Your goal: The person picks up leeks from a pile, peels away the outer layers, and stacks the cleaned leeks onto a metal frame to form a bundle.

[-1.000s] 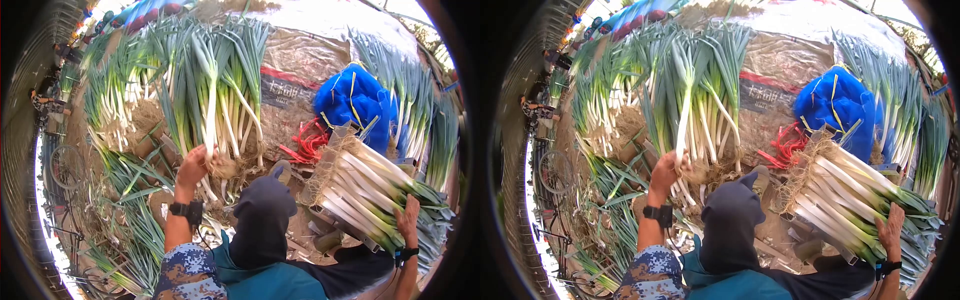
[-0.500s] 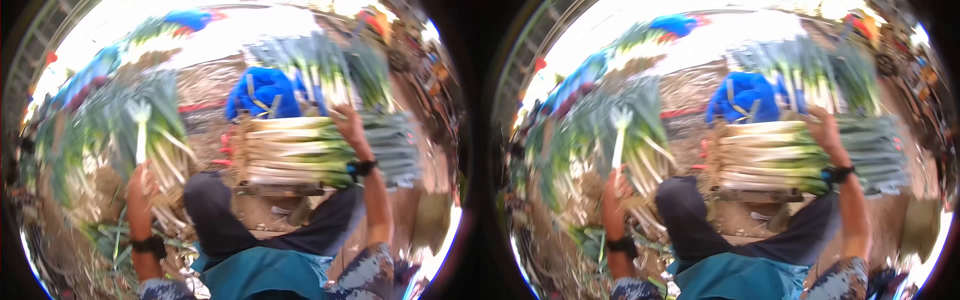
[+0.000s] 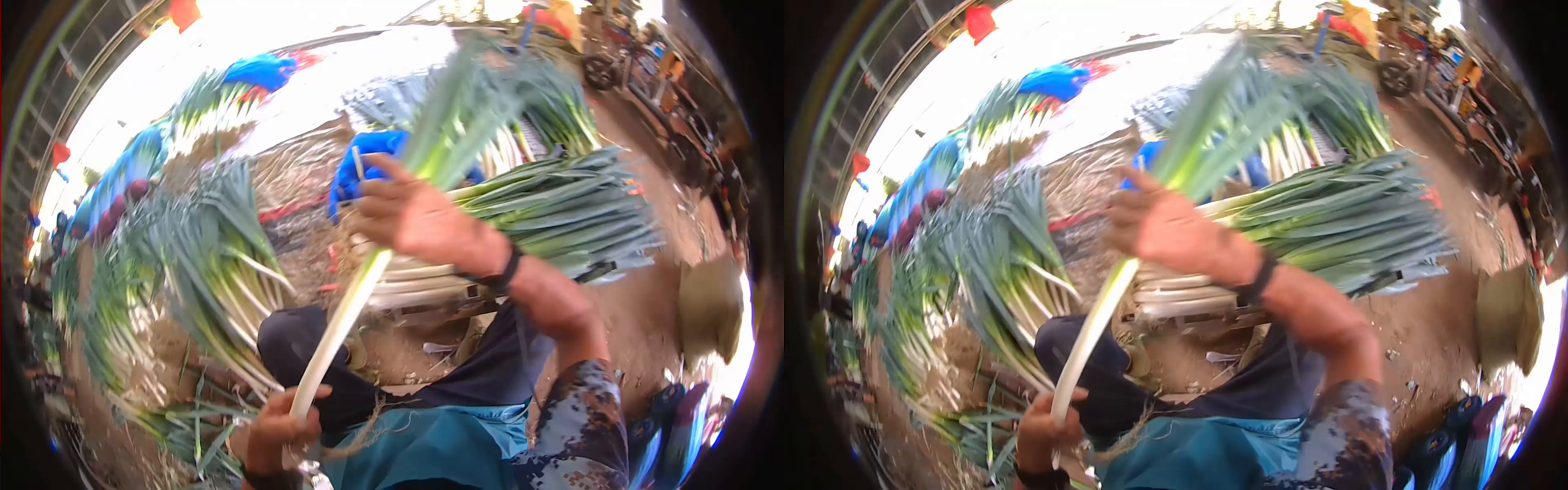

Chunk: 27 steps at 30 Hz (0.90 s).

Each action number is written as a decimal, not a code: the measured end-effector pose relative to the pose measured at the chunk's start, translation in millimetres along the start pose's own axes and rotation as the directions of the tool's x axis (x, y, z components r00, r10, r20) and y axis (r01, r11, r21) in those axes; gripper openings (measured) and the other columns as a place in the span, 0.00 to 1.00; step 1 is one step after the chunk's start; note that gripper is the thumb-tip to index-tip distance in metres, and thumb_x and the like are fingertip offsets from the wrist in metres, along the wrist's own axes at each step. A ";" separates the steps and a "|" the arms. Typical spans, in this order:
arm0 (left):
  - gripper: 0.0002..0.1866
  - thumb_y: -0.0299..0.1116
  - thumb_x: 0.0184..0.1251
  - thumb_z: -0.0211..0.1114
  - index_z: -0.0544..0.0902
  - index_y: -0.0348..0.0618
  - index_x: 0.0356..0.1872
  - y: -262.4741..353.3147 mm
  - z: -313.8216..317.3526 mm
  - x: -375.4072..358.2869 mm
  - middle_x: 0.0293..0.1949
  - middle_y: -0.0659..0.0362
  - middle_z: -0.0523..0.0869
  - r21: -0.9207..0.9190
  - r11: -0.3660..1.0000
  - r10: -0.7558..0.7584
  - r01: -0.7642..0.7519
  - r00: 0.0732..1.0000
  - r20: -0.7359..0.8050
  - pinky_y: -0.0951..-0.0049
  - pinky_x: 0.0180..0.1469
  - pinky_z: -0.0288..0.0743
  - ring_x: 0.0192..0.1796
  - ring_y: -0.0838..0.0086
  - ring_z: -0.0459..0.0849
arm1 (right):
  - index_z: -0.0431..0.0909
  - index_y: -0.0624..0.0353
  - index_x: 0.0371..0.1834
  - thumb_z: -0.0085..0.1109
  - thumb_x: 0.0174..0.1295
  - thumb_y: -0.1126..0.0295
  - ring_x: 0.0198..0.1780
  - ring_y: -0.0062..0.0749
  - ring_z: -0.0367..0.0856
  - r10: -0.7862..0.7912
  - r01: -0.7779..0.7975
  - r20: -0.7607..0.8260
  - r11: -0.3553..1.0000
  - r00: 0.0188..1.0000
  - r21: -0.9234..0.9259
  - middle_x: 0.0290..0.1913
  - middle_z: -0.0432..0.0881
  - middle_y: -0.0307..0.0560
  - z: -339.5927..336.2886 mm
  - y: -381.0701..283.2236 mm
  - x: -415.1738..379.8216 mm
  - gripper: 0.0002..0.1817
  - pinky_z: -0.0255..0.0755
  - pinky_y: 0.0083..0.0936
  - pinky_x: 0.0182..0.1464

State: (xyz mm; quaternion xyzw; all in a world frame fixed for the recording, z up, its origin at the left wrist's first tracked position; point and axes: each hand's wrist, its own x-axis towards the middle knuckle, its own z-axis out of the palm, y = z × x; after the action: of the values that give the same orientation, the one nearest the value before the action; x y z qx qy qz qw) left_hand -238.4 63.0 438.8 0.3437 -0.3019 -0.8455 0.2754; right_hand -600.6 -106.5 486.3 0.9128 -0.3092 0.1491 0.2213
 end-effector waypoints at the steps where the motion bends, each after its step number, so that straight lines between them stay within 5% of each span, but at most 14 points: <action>1: 0.37 0.38 0.62 0.71 0.72 0.23 0.67 11.1 -4.3 10.4 0.20 0.60 0.77 0.116 0.992 -0.047 0.041 0.998 0.049 0.77 0.22 0.65 0.19 0.79 0.74 | 0.74 0.53 0.30 0.64 0.50 0.71 0.42 0.34 0.77 0.037 -0.029 -0.204 0.999 0.978 0.042 0.33 0.71 0.40 1.0 6.3 -12.6 0.07 0.64 0.47 0.75; 5: 0.32 0.35 0.66 0.71 0.75 0.29 0.68 55.8 -41.3 85.1 0.27 0.61 0.84 0.525 0.850 -0.080 0.042 0.996 0.050 0.81 0.25 0.72 0.24 0.82 0.80 | 0.78 0.57 0.41 0.66 0.53 0.72 0.50 0.38 0.81 0.179 -0.178 -0.118 0.984 0.977 0.016 0.39 0.80 0.44 -38.3 42.4 -78.3 0.12 0.71 0.43 0.68; 9: 0.24 0.29 0.71 0.67 0.79 0.33 0.65 104.4 -43.4 182.4 0.40 0.56 0.88 0.799 0.575 0.412 -0.172 0.906 -0.101 0.76 0.36 0.80 0.35 0.75 0.85 | 0.80 0.58 0.46 0.71 0.50 0.74 0.47 0.40 0.83 0.273 -0.273 -0.008 0.962 0.962 -0.014 0.40 0.82 0.45 -75.4 80.8 -108.9 0.18 0.77 0.39 0.52; 11: 0.19 0.28 0.70 0.66 0.82 0.34 0.59 117.3 -26.0 228.1 0.45 0.53 0.87 0.959 0.164 0.784 -0.231 0.620 0.015 0.67 0.46 0.80 0.43 0.67 0.85 | 0.81 0.59 0.47 0.73 0.51 0.73 0.42 0.48 0.83 0.370 -0.369 0.075 0.929 0.926 -0.036 0.36 0.82 0.48 -86.6 96.6 -115.8 0.18 0.78 0.40 0.47; 13: 0.16 0.27 0.67 0.67 0.84 0.35 0.54 109.7 -20.8 271.7 0.48 0.50 0.86 0.945 -0.328 0.927 0.016 0.197 0.319 0.59 0.54 0.78 0.50 0.59 0.84 | 0.82 0.60 0.48 0.73 0.52 0.73 0.40 0.52 0.84 0.480 -0.484 0.167 0.875 0.861 -0.016 0.36 0.82 0.51 -85.2 112.2 -121.4 0.19 0.77 0.41 0.45; 15: 0.13 0.26 0.64 0.66 0.84 0.36 0.49 76.9 7.6 295.7 0.46 0.49 0.85 0.866 -0.414 0.837 -0.281 0.256 0.483 0.53 0.60 0.72 0.54 0.52 0.81 | 0.83 0.60 0.49 0.73 0.54 0.73 0.40 0.54 0.84 0.586 -0.615 0.308 0.788 0.750 -0.002 0.38 0.84 0.54 -79.5 122.6 -122.2 0.18 0.77 0.42 0.45; 17: 0.14 0.25 0.63 0.65 0.84 0.36 0.50 20.9 14.2 331.7 0.45 0.48 0.84 0.848 -0.405 0.728 -0.343 0.440 0.526 0.53 0.60 0.73 0.53 0.51 0.81 | 0.84 0.60 0.49 0.73 0.54 0.73 0.41 0.54 0.85 0.576 -0.632 0.343 0.772 0.742 0.068 0.40 0.85 0.55 -57.6 136.0 -136.8 0.18 0.77 0.42 0.46; 18: 0.12 0.27 0.66 0.64 0.83 0.35 0.49 -4.8 19.8 351.6 0.45 0.47 0.83 0.827 -0.418 0.720 -0.376 0.418 0.554 0.53 0.62 0.70 0.55 0.49 0.79 | 0.84 0.59 0.49 0.73 0.53 0.73 0.42 0.54 0.85 0.571 -0.640 0.361 0.762 0.737 0.102 0.41 0.85 0.56 -44.6 141.0 -144.1 0.18 0.77 0.42 0.46; 19: 0.12 0.29 0.68 0.63 0.83 0.35 0.49 -22.6 27.8 361.9 0.48 0.46 0.82 0.894 -0.243 0.751 -0.376 0.511 0.419 0.52 0.64 0.68 0.58 0.49 0.77 | 0.85 0.58 0.50 0.74 0.53 0.72 0.43 0.54 0.85 0.569 -0.642 0.358 0.756 0.741 0.128 0.40 0.86 0.56 -34.7 142.1 -148.4 0.19 0.77 0.42 0.46; 23: 0.13 0.29 0.70 0.63 0.81 0.39 0.53 -58.6 8.1 404.7 0.52 0.48 0.81 0.954 -0.123 0.795 -0.272 0.549 0.259 0.52 0.66 0.65 0.60 0.49 0.75 | 0.85 0.58 0.51 0.75 0.52 0.71 0.43 0.55 0.85 0.547 -0.684 0.497 0.716 0.674 0.139 0.37 0.86 0.56 -16.8 145.9 -155.7 0.21 0.77 0.43 0.47; 27: 0.14 0.28 0.69 0.64 0.81 0.40 0.53 -75.5 4.0 403.4 0.52 0.49 0.80 0.949 -0.158 0.815 -0.271 0.506 0.280 0.51 0.65 0.65 0.59 0.51 0.75 | 0.84 0.61 0.41 0.73 0.54 0.70 0.41 0.55 0.86 0.435 -0.598 0.584 0.793 0.685 0.111 0.34 0.85 0.56 13.5 147.4 -150.1 0.13 0.77 0.44 0.46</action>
State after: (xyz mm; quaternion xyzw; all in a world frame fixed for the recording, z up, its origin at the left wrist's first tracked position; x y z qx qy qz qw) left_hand -507.7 -157.0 220.9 0.4317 -0.7983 -0.1313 0.3989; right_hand -806.4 -143.2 459.2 0.8126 -0.5795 -0.0077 -0.0623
